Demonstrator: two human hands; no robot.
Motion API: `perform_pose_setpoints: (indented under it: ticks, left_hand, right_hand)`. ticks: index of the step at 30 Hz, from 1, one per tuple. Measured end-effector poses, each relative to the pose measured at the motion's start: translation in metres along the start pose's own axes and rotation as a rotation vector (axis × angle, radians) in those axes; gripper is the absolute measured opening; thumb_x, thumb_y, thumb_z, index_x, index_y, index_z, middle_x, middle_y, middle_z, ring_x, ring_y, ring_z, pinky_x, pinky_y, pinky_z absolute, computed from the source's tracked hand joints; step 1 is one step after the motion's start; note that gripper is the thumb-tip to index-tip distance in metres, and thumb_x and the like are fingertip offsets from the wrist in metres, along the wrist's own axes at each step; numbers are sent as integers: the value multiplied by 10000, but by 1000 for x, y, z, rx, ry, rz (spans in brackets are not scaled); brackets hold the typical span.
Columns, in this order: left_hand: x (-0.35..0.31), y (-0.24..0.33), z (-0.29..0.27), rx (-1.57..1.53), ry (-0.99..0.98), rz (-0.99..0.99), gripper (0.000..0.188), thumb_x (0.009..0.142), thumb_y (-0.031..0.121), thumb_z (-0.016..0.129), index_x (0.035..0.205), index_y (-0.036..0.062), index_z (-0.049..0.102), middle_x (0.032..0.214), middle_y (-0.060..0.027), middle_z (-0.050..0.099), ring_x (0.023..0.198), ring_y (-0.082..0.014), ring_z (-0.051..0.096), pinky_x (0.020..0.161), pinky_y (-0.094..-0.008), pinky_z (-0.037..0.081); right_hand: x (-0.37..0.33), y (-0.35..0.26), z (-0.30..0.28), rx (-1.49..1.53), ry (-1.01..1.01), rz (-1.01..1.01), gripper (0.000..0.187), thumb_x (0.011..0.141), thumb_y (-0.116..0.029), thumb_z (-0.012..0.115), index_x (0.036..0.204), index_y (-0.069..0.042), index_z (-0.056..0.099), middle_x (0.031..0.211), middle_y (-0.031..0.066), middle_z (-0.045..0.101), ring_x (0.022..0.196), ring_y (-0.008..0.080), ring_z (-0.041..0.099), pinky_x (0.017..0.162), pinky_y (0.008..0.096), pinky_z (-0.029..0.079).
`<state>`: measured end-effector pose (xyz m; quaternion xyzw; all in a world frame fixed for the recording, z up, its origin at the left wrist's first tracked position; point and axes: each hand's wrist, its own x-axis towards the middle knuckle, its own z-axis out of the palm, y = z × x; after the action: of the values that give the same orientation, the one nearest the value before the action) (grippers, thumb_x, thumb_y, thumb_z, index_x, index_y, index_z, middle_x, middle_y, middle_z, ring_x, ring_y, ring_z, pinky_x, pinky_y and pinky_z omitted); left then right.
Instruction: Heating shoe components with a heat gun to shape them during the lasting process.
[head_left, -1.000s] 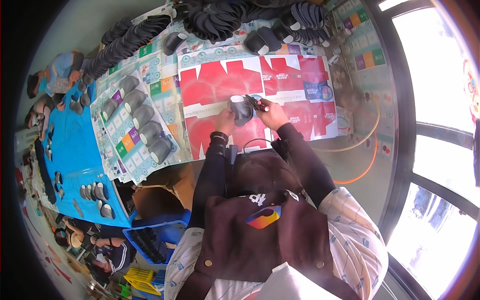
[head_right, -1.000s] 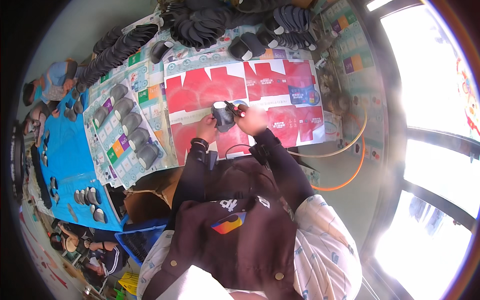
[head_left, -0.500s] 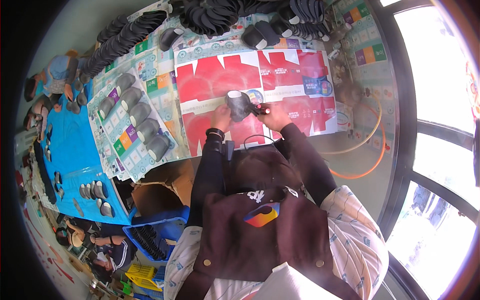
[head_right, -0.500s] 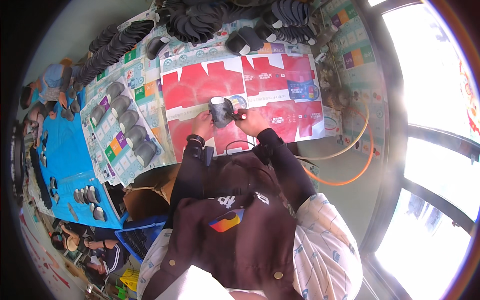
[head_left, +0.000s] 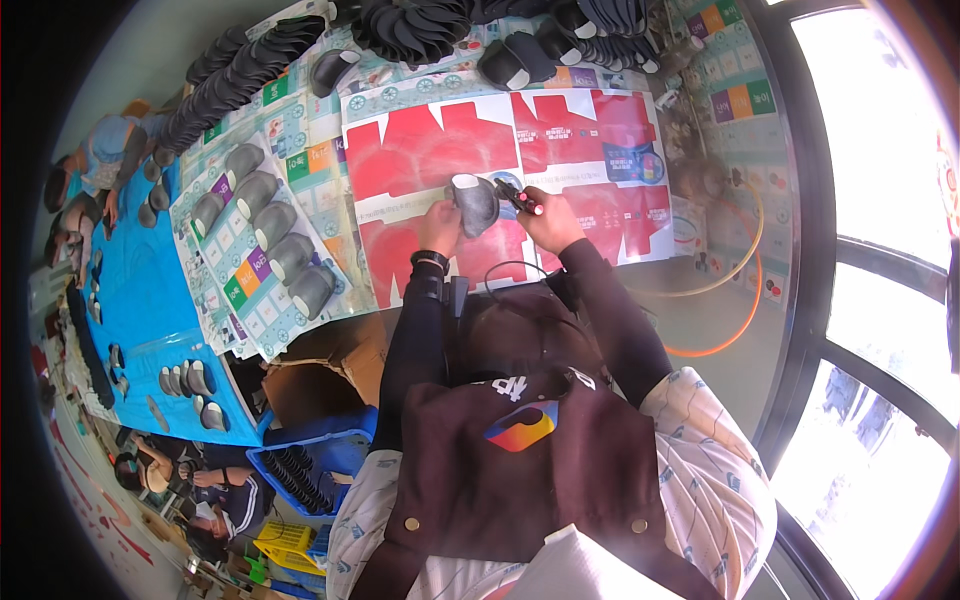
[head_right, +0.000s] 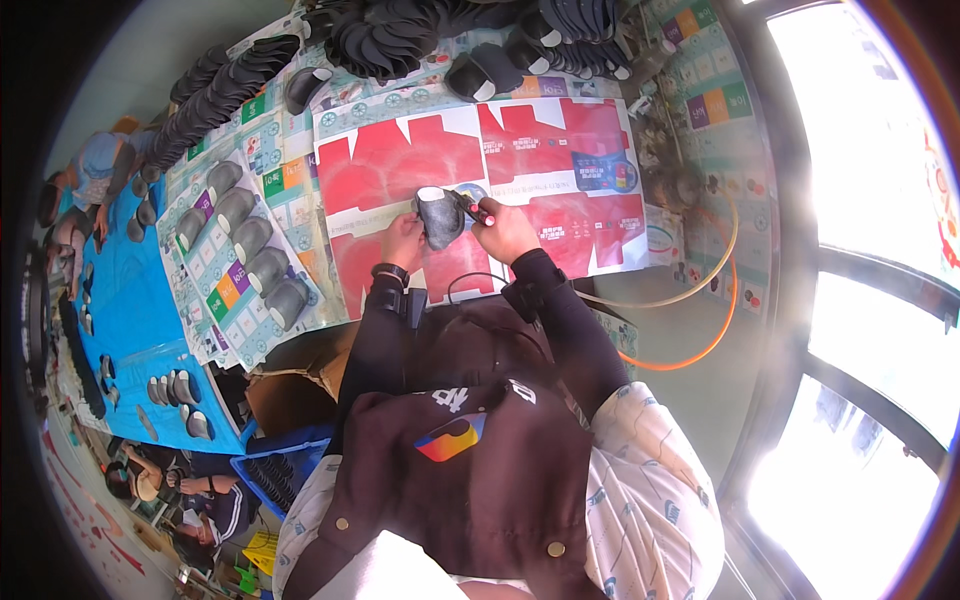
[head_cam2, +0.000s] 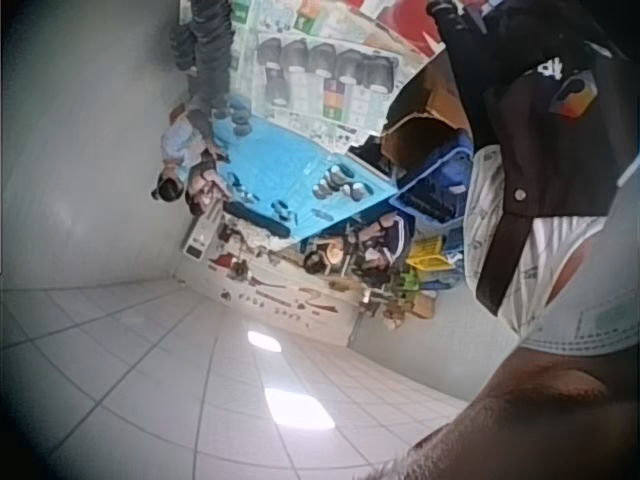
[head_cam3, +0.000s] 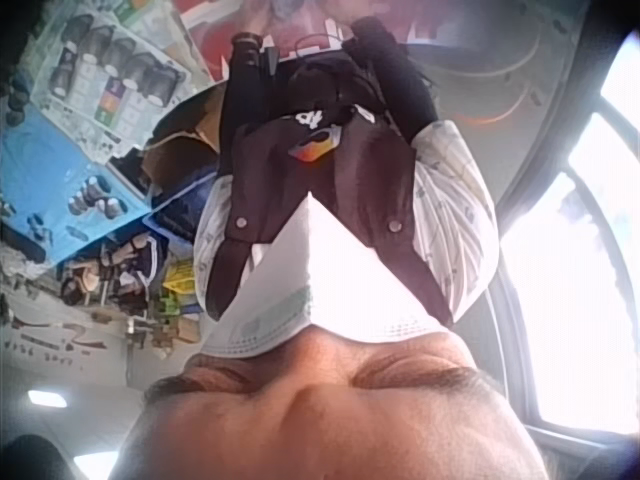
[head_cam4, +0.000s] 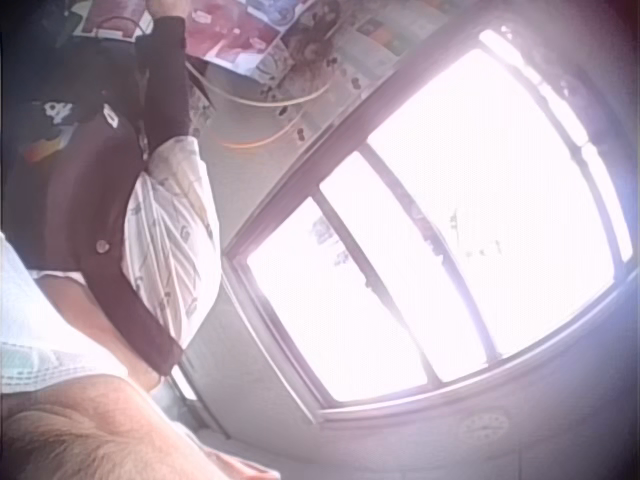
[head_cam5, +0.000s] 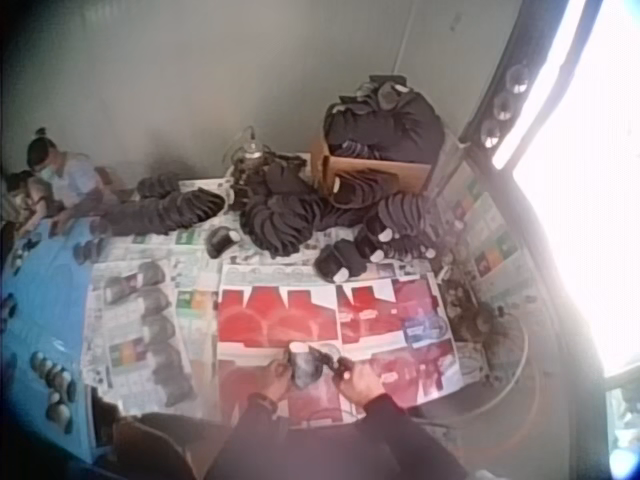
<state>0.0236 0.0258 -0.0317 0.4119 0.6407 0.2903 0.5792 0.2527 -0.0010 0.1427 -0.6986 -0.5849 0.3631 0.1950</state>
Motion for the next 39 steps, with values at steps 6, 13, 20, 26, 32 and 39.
perform_pose_setpoints:
  ticks: [6,13,20,26,32,39]
  left_hand:
    - [7,-6,3,92,42,24,349,926,223,690,1196,10,628,991,-108,720,812,-191,694,728,-321,557]
    - [12,-4,-4,209,148,92,331,921,247,743,1106,-13,652,918,-100,718,756,-165,689,696,-308,560]
    - [8,15,-10,285,119,26,405,873,348,748,1080,5,686,991,-136,749,959,-261,719,836,-378,547]
    - [-3,12,-39,89,73,-23,369,972,289,677,1187,-9,635,1038,-89,707,824,-186,707,692,-292,563]
    - [-29,26,-63,-75,46,-194,318,1008,246,619,1225,15,601,1089,-88,692,904,-194,698,740,-299,557]
    - [-40,25,-69,-168,96,-242,285,994,264,648,1197,65,622,1079,-48,707,836,-138,649,663,-263,484]
  right_hand:
    - [-3,8,1,-101,-40,25,253,815,-203,595,992,-42,677,869,279,672,879,479,644,772,550,512]
    - [-9,6,12,70,-353,193,332,827,-264,622,1038,-23,708,884,253,700,775,402,703,714,485,563]
    - [11,1,-6,485,-205,269,285,809,-176,626,1004,21,694,745,122,706,639,227,694,549,375,570]
    - [38,20,4,397,-152,175,244,796,-181,594,917,22,657,719,160,690,634,256,687,611,414,534]
    - [47,40,4,519,-190,148,253,754,-187,627,881,31,647,706,142,664,607,228,640,588,382,505]
    - [50,42,-7,364,-484,155,176,816,-184,644,834,-9,638,626,75,618,567,182,593,565,343,459]
